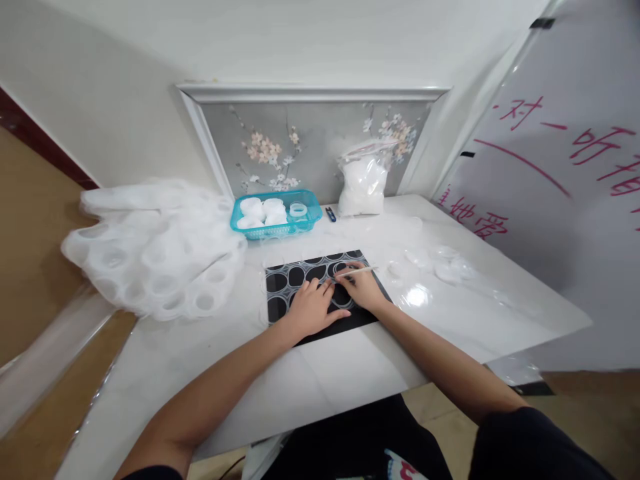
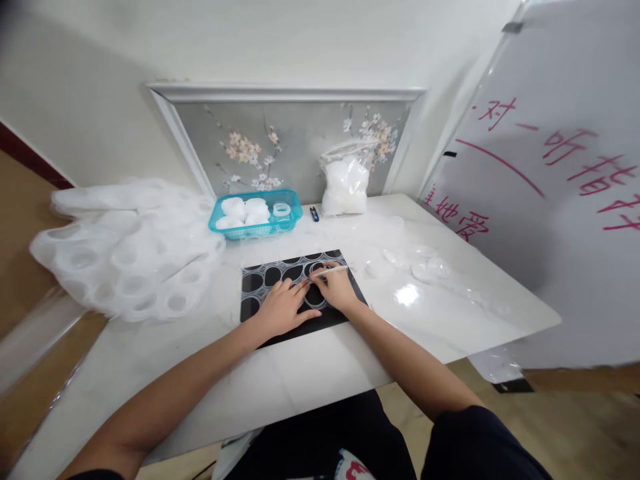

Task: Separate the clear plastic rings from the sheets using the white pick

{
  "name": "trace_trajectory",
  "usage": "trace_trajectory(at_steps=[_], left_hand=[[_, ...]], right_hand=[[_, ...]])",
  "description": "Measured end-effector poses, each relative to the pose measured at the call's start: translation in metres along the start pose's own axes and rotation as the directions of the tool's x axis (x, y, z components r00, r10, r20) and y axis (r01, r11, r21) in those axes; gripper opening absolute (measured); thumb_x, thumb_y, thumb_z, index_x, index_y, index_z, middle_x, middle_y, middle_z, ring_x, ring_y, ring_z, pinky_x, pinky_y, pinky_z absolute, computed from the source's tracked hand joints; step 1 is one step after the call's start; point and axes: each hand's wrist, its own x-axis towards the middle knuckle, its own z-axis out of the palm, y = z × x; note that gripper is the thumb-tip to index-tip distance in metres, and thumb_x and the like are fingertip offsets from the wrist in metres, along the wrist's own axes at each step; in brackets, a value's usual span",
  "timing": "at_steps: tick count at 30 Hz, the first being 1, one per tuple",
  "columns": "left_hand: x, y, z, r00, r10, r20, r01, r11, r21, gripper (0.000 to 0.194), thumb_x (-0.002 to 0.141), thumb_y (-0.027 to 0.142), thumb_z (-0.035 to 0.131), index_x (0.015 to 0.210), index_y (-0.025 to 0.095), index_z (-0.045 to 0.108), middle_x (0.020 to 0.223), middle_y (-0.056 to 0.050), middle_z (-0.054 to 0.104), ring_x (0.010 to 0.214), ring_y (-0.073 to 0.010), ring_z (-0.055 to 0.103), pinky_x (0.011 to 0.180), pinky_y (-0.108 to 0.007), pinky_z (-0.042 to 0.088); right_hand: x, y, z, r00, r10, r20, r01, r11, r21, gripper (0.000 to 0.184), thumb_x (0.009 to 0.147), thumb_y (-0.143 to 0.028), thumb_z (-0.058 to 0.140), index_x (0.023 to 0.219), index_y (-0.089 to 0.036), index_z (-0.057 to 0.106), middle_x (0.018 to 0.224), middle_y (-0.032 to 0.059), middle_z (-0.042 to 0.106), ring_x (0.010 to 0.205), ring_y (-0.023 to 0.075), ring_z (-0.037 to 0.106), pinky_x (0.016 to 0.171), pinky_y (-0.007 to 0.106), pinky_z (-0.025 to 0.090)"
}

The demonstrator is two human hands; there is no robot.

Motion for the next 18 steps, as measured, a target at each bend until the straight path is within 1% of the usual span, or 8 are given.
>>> trace_trajectory(at_steps=[4,7,10,11,12,14,16,18], left_hand=[[0.0,-0.001,-0.006,1.0,-0.002,0.002,0.002,0.998,-0.056,0.077,0.088,0.072,0.039,0.132,0.01,0.054,0.131,-0.013,0.058,0.109,-0.0314,0.05,0.094,-0.044,0.04],[0.0,-0.001,-0.009,1.0,-0.023,0.012,0.024,0.995,-0.101,0.081,0.084,0.076,0.042,0.129,0.011,0.056,0.124,-0.014,0.062,0.105,-0.0311,0.051,0.091,-0.044,0.042],[0.0,-0.004,-0.01,0.999,-0.032,0.037,0.037,0.99,-0.139,0.086,0.079,0.081,0.043,0.127,0.012,0.059,0.13,-0.015,0.059,0.109,-0.0325,0.051,0.092,-0.045,0.042],[0.0,-0.006,-0.01,0.998,-0.033,0.049,0.04,0.987,-0.153,0.087,0.078,0.082,0.043,0.127,0.012,0.059,0.134,-0.015,0.056,0.111,-0.0332,0.05,0.093,-0.045,0.042],[0.0,-0.009,-0.011,0.998,-0.032,0.062,0.042,0.985,-0.168,0.086,0.078,0.082,0.044,0.127,0.013,0.059,0.136,-0.014,0.055,0.114,-0.0338,0.05,0.094,-0.046,0.042],[-0.001,-0.013,-0.012,0.997,-0.04,0.071,0.053,0.979,-0.195,0.082,0.08,0.079,0.044,0.127,0.014,0.06,0.136,-0.012,0.056,0.116,-0.0338,0.05,0.094,-0.045,0.042],[0.0,-0.014,-0.013,0.998,-0.046,0.037,0.053,0.977,-0.205,0.077,0.083,0.075,0.045,0.129,0.015,0.059,0.135,-0.01,0.057,0.116,-0.0327,0.049,0.095,-0.044,0.041],[0.004,-0.01,-0.013,0.999,-0.03,-0.015,0.026,0.982,-0.189,0.077,0.085,0.073,0.045,0.135,0.015,0.054,0.138,-0.01,0.055,0.118,-0.032,0.048,0.096,-0.044,0.041]], right_hand=[[-0.007,-0.016,0.004,0.991,-0.123,0.059,0.135,0.953,-0.273,0.024,0.087,-0.01,0.053,0.095,-0.022,0.072,0.096,0.0059,0.073,0.123,0.0269,0.05,0.11,0.046,0.029],[0.007,-0.018,-0.003,0.982,-0.154,0.109,0.182,0.923,-0.338,0.029,0.08,-0.005,0.054,0.098,-0.021,0.071,0.091,0.0096,0.073,0.124,0.0291,0.049,0.112,0.048,0.022],[0.037,0.003,-0.026,0.987,0.085,-0.137,-0.121,0.951,-0.286,0.025,0.079,-0.007,0.052,0.09,-0.016,0.072,0.088,0.0156,0.072,0.115,0.0334,0.054,0.107,0.054,0.026],[0.045,0.013,-0.036,0.932,0.238,-0.272,-0.3,0.929,-0.216,0.023,0.081,-0.011,0.051,0.088,-0.014,0.073,0.089,0.0183,0.071,0.11,0.0351,0.057,0.103,0.056,0.03],[0.05,0.023,-0.045,0.825,0.392,-0.407,-0.469,0.877,-0.107,0.026,0.084,-0.016,0.048,0.086,-0.012,0.073,0.092,0.0213,0.07,0.106,0.0369,0.058,0.097,0.058,0.035],[0.049,0.037,-0.058,0.78,0.432,-0.452,-0.513,0.856,-0.067,0.033,0.088,-0.024,0.043,0.087,-0.008,0.073,0.095,0.0251,0.069,0.103,0.0402,0.059,0.09,0.06,0.039],[0.033,0.043,-0.059,0.848,0.374,-0.377,-0.425,0.903,-0.06,0.029,0.086,-0.03,0.05,0.079,-0.014,0.073,0.092,0.0178,0.072,0.1,0.0351,0.062,0.09,0.052,0.044],[0.012,0.04,-0.051,0.949,0.226,-0.219,-0.233,0.972,-0.007,0.025,0.085,-0.031,0.052,0.077,-0.02,0.073,0.091,0.0098,0.074,0.096,0.0286,0.065,0.091,0.044,0.047]])
